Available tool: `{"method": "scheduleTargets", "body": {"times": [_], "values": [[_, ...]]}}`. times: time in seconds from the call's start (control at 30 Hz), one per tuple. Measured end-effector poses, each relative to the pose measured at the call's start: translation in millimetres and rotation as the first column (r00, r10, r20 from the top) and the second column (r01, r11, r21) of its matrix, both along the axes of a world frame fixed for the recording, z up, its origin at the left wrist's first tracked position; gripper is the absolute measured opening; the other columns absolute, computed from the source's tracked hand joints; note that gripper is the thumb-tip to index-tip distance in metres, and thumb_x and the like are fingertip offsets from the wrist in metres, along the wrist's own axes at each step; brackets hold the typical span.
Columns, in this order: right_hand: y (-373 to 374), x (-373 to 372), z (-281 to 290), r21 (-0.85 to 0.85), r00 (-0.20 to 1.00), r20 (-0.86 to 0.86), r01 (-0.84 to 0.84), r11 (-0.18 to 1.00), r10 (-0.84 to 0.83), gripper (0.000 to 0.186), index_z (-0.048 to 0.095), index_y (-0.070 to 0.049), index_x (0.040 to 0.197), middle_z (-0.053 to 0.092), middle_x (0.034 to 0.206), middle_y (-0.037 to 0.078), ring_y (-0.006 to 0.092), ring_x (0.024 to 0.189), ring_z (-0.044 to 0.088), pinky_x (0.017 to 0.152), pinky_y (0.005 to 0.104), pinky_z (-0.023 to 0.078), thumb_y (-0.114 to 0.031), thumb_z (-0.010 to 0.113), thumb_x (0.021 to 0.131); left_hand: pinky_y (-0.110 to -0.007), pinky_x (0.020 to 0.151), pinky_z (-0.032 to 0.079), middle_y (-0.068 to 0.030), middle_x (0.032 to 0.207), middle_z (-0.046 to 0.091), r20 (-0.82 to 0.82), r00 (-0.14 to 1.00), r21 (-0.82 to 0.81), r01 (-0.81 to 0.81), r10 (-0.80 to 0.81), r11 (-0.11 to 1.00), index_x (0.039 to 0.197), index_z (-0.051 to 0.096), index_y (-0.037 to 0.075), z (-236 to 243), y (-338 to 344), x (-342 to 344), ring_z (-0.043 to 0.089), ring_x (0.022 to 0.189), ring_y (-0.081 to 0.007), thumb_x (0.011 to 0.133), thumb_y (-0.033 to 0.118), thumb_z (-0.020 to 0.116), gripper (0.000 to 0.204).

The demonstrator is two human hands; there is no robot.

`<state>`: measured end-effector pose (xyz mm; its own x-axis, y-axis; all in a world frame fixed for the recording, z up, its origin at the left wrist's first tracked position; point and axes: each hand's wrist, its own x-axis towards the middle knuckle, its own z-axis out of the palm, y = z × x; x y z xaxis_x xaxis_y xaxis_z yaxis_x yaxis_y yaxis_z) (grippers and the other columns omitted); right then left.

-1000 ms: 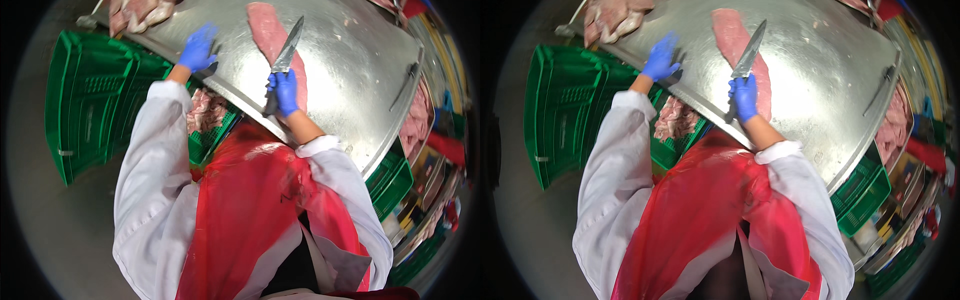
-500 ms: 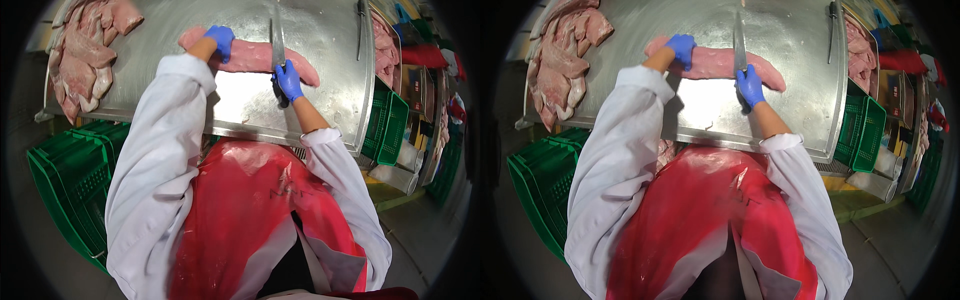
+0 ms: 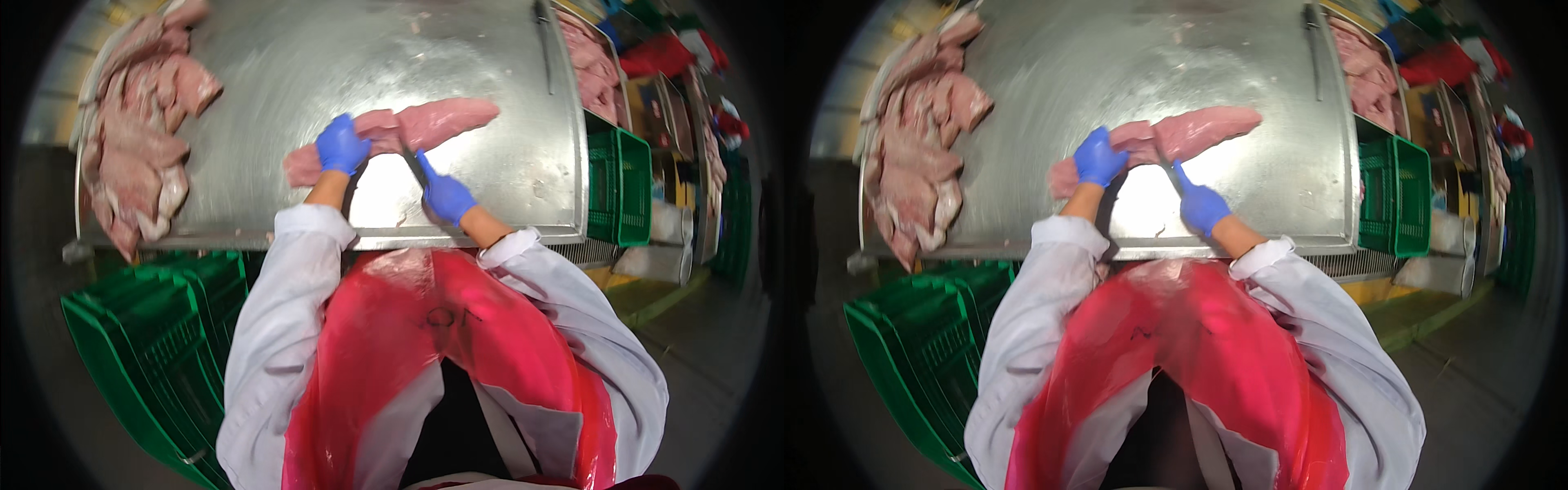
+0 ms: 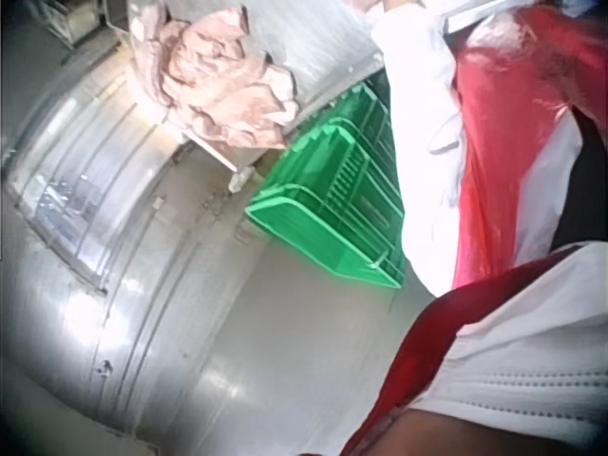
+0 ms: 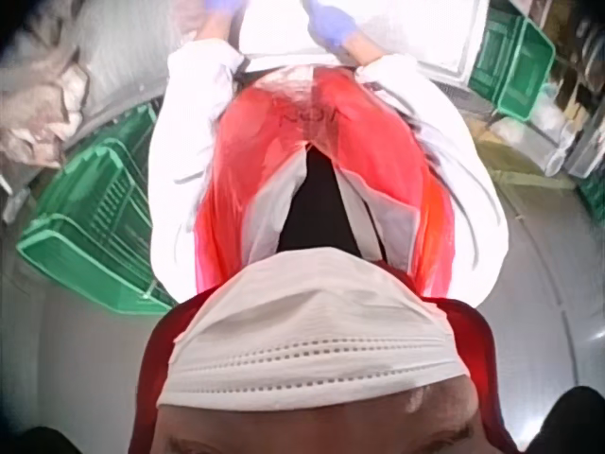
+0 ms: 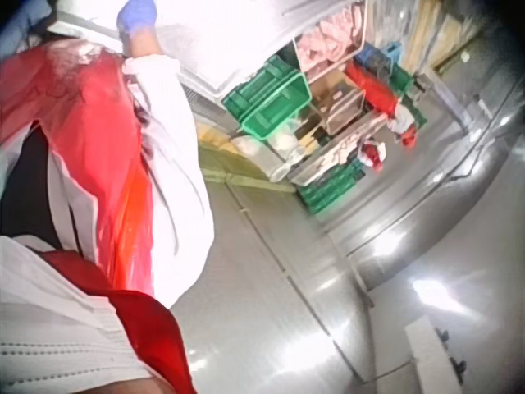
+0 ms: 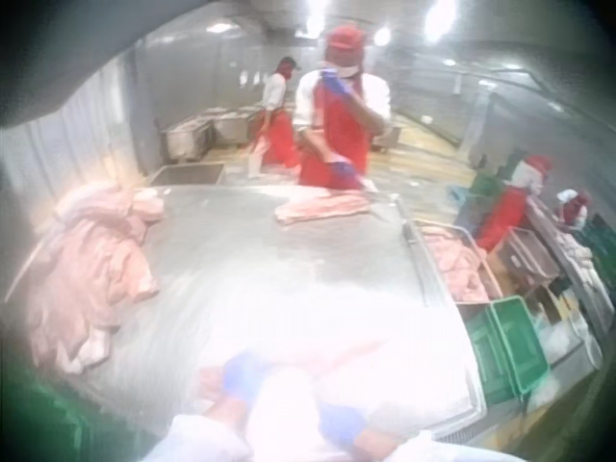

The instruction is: The person uses a knife to trim fat and cut large pieces of raw meat on a stainless steel table. They separate trimmed fat and place it into a green crate while continuing to portion the meat into smaller pieces.

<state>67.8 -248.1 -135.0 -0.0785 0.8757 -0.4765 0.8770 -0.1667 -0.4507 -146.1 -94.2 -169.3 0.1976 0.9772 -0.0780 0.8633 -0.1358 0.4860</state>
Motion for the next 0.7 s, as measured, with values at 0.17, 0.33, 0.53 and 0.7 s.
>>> {"method": "scheduleTargets", "body": {"times": [0.17,0.33,0.53,0.7], "values": [[-35,23,-1,-0.026,0.996,-0.022,-0.089,0.996,0.088,0.093,0.006,-0.019,0.162,0.069,0.088,0.026,0.0419,0.079,0.067,0.076,0.0510,0.053,-0.006,0.054,0.083,-0.047,0.085,0.055,-0.0272,0.111,0.069,0.022,0.972,-0.035,-0.234,0.235,0.972,0.111,0.063,-0.002,-8,20,-36,0.067,0.103,-0.0424,0.067,0.037,0.084,0.062],[-113,121,19,-0.069,0.911,-0.409,0.018,0.997,-0.045,0.077,0.005,-0.018,0.163,0.067,0.080,0.022,0.0326,0.071,0.067,0.072,0.0426,0.054,-0.034,0.050,0.102,-0.036,0.074,0.056,-0.0098,0.101,0.071,0.466,0.851,-0.481,0.013,0.243,0.877,0.115,0.066,-0.003,-4,16,-74,0.067,0.088,-0.0220,0.070,0.011,0.080,0.049],[-202,205,48,-0.196,0.530,-0.702,0.499,0.844,-0.476,0.080,0.009,-0.022,0.163,0.062,0.082,0.006,0.0115,0.062,0.057,0.054,0.0261,0.049,-0.026,0.060,0.101,-0.042,0.106,0.048,-0.0130,0.135,0.060,0.821,0.418,-0.545,0.370,0.389,0.752,0.143,0.048,0.000,65,-67,31,0.060,0.122,-0.0283,0.075,0.005,0.073,0.072],[-217,279,26,-0.201,0.318,-0.780,0.689,0.696,-0.539,0.079,0.013,-0.023,0.163,0.058,0.073,0.004,0.0099,0.052,0.051,0.050,0.0266,0.046,-0.022,0.062,0.100,-0.041,0.108,0.047,-0.0129,0.139,0.059,0.872,0.090,-0.426,0.624,0.481,0.655,0.143,0.049,0.005,188,1,297,0.058,0.125,-0.0271,0.099,0.024,0.060,0.049]]}}
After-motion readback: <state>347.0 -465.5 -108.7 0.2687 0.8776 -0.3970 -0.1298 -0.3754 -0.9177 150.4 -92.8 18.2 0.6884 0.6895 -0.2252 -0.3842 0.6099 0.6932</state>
